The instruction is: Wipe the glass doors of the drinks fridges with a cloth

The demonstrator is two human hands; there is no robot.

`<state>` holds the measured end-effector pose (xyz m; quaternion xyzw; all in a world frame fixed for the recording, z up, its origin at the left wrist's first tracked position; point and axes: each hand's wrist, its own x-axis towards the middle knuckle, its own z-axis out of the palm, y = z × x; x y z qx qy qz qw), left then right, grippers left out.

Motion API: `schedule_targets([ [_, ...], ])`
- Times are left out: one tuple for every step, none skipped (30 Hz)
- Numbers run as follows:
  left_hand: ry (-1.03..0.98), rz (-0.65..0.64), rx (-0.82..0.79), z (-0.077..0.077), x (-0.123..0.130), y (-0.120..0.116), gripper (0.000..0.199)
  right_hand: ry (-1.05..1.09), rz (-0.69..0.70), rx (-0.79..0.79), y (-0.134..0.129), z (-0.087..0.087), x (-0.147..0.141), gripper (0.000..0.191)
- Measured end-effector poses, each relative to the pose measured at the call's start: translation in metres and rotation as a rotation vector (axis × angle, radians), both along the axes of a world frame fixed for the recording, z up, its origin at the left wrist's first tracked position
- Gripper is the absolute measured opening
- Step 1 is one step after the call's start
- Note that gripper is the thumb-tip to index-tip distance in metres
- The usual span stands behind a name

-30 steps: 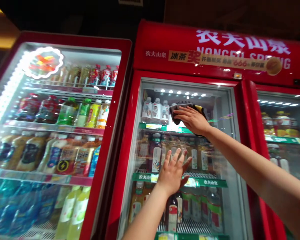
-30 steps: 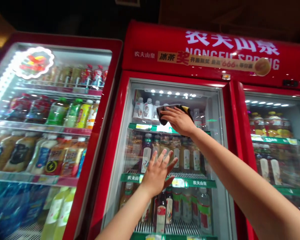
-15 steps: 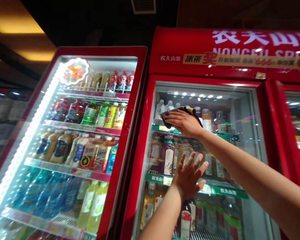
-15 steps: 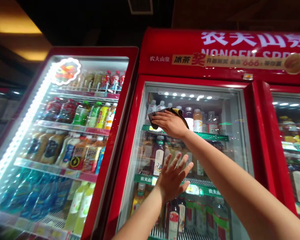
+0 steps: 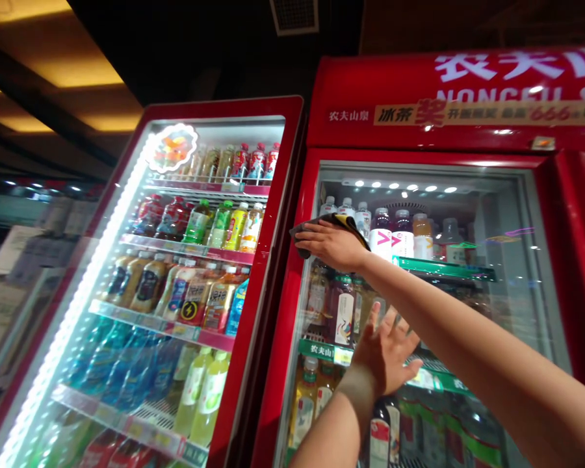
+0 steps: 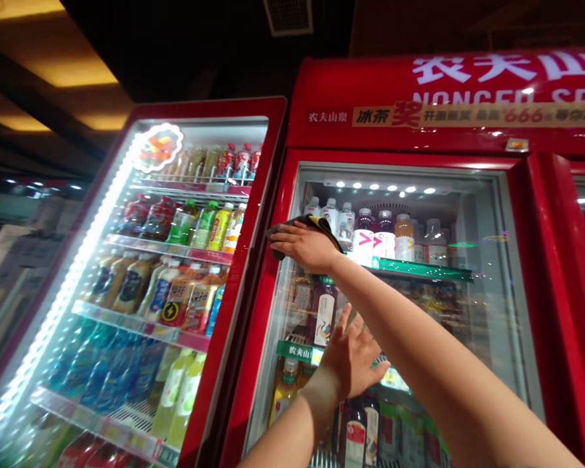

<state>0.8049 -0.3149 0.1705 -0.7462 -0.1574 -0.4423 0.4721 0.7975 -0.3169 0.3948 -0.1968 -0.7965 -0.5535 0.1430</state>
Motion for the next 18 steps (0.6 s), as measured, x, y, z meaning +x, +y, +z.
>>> schedule_targets([
  [-0.003,-0.004,0.008,0.0,0.0,0.001,0.057,0.044,0.005,0.016,0.001,0.006,-0.003,0.04],
  [-0.007,-0.01,0.017,-0.001,0.0,0.001,0.058,0.102,0.004,0.036,0.002,0.013,-0.007,0.039],
  [-0.011,-0.016,0.025,-0.001,0.0,0.002,0.059,0.167,-0.002,0.057,0.004,0.018,-0.012,0.039],
  [-0.018,-0.019,0.032,-0.002,0.0,0.002,0.06,0.23,-0.009,0.077,0.005,0.022,-0.016,0.039],
  [-0.022,-0.02,0.037,-0.002,0.001,0.003,0.06,0.278,-0.014,0.09,0.006,0.021,-0.021,0.04],
  [-0.026,-0.016,0.037,-0.002,0.002,0.004,0.061,0.302,-0.014,0.095,0.007,0.018,-0.024,0.04],
  [-0.022,-0.008,0.031,-0.003,0.003,0.004,0.06,0.3,-0.009,0.09,0.007,0.011,-0.027,0.039],
  [-0.01,0.002,0.021,-0.003,0.004,0.005,0.059,0.272,0.0,0.073,0.007,0.002,-0.028,0.039],
  [0.004,0.011,0.008,-0.002,0.005,0.005,0.057,0.225,0.01,0.051,0.006,-0.008,-0.029,0.039],
  [0.018,0.015,-0.005,-0.002,0.005,0.006,0.055,0.166,0.019,0.023,0.006,-0.017,-0.028,0.038],
  [0.028,0.017,-0.015,-0.002,0.005,0.006,0.053,0.111,0.026,-0.005,0.005,-0.023,-0.027,0.038],
  [0.034,0.015,-0.019,-0.001,0.005,0.005,0.053,0.075,0.031,-0.025,0.004,-0.026,-0.026,0.038],
  [0.034,0.011,-0.016,-0.001,0.004,0.004,0.053,0.064,0.032,-0.034,0.003,-0.024,-0.025,0.037],
  [0.03,0.006,-0.01,0.0,0.002,0.003,0.055,0.087,0.028,-0.028,0.004,-0.018,-0.025,0.037],
  [0.029,0.001,-0.006,0.0,0.001,0.002,0.057,0.142,0.021,-0.009,0.004,-0.009,-0.025,0.038],
  [0.03,-0.004,-0.003,0.001,0.0,0.001,0.058,0.216,0.011,0.02,0.005,0.001,-0.025,0.039],
  [0.032,-0.008,-0.005,0.001,-0.001,0.0,0.059,0.296,-0.001,0.054,0.006,0.01,-0.027,0.041],
  [0.035,-0.01,-0.013,0.001,-0.002,-0.001,0.059,0.364,-0.013,0.085,0.008,0.016,-0.028,0.042],
])
